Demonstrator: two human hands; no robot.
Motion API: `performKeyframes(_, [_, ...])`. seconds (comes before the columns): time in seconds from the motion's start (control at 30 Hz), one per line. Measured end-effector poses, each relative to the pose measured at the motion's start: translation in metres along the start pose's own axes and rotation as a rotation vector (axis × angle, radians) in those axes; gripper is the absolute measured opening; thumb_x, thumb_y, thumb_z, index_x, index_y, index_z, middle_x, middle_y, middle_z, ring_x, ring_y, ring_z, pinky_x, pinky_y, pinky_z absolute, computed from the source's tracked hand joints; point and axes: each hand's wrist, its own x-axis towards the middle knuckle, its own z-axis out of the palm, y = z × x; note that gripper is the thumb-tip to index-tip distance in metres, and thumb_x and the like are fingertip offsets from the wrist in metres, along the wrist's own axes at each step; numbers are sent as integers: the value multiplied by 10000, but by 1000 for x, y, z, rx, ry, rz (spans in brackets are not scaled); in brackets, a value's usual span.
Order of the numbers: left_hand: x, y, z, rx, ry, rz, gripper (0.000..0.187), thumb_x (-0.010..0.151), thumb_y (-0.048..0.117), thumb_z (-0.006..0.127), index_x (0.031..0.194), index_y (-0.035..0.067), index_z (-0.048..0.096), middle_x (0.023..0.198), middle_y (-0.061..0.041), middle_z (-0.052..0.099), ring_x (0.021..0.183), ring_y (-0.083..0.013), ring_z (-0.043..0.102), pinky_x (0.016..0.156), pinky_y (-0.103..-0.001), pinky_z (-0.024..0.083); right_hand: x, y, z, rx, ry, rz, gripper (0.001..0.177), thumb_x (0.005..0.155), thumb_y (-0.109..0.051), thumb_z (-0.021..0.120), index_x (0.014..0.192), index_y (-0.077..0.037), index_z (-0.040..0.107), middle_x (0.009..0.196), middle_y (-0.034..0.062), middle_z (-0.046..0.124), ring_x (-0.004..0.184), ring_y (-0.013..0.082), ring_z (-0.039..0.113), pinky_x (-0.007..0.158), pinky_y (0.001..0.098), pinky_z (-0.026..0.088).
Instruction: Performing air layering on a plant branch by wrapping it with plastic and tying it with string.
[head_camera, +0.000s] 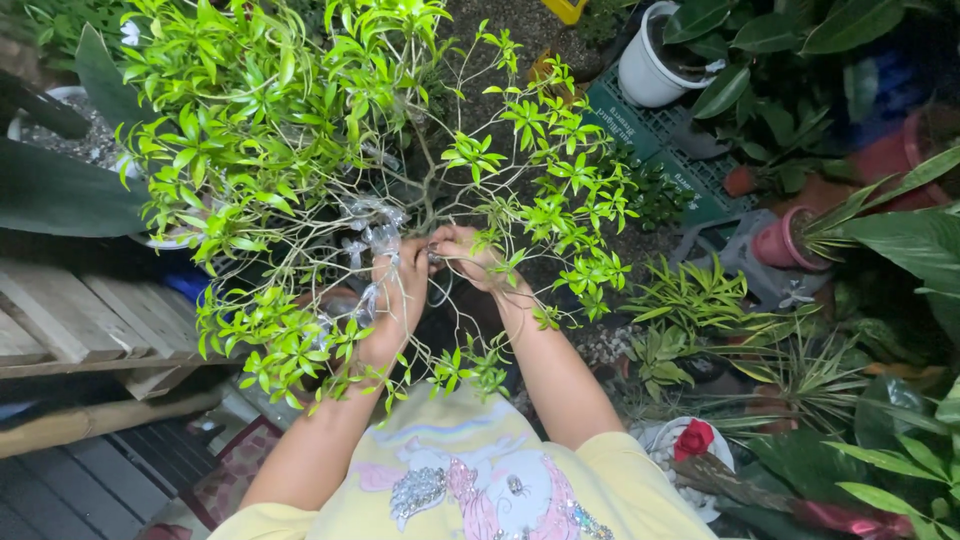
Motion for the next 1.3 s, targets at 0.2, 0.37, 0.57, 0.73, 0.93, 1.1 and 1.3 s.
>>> performKeyframes(0.2, [-9, 81, -89, 612, 244, 571, 126, 1102, 96, 647, 1164, 13, 718, 955, -178, 643, 835, -302, 692, 642, -361, 518, 5, 7, -13, -107, 32, -2, 106, 964, -20, 682, 1063, 7, 655, 995, 83, 697, 904, 183, 663, 830, 331, 537])
performKeyframes(0.37, [-6, 23, -29, 715, 174, 435, 48, 1027, 101, 691, 1013, 58, 707, 827, -112, 622, 716, -256, 627, 574, -351, 459, -5, -12, 6, -164, 41, -29, 148, 923, -52, 713, 1052, -1, 661, 984, 74, 707, 909, 174, 680, 858, 317, 561])
performKeyframes(0.57, [6, -54, 37, -59, -12, -181, 92, 898, 135, 758, 869, 67, 703, 671, -123, 649, 574, -327, 609, 518, -391, 417, -9, -29, 25, -228, 52, -106, 279, 852, -21, 769, 1093, -10, 629, 1006, 55, 677, 931, 144, 671, 840, 290, 566])
performKeyframes(0.73, [15, -45, 15, -952, -274, -829, 116, 829, 122, 739, 761, 68, 661, 672, -32, 578, 505, -146, 483, 450, -306, 350, -9, -26, 23, -243, 60, -89, 253, 870, -28, 773, 1068, -11, 617, 971, 59, 689, 899, 148, 707, 808, 297, 597])
performKeyframes(0.93, [19, -53, 17, -865, -413, -707, 156, 870, 176, 690, 749, 78, 683, 656, 1, 620, 512, -100, 521, 439, -253, 377, -10, -27, 19, -190, -11, -25, 237, 899, -46, 765, 1091, -10, 629, 974, 63, 711, 912, 139, 708, 842, 268, 572])
performKeyframes(1.1, [18, -83, 33, -1154, -416, -924, 87, 866, 116, 776, 841, 98, 695, 708, 37, 624, 563, -73, 538, 480, -205, 391, -15, -30, 23, -239, -2, -51, 194, 923, -68, 742, 1072, -17, 628, 983, 60, 726, 912, 132, 703, 844, 267, 572])
performKeyframes(1.3, [15, -114, 56, -1319, -343, -1012, 102, 891, 97, 768, 852, 100, 674, 698, 20, 609, 563, -102, 547, 491, -240, 465, -14, -31, 28, -239, -9, -46, 219, 955, -91, 700, 1139, 17, 649, 1016, 61, 719, 922, 134, 696, 830, 280, 572])
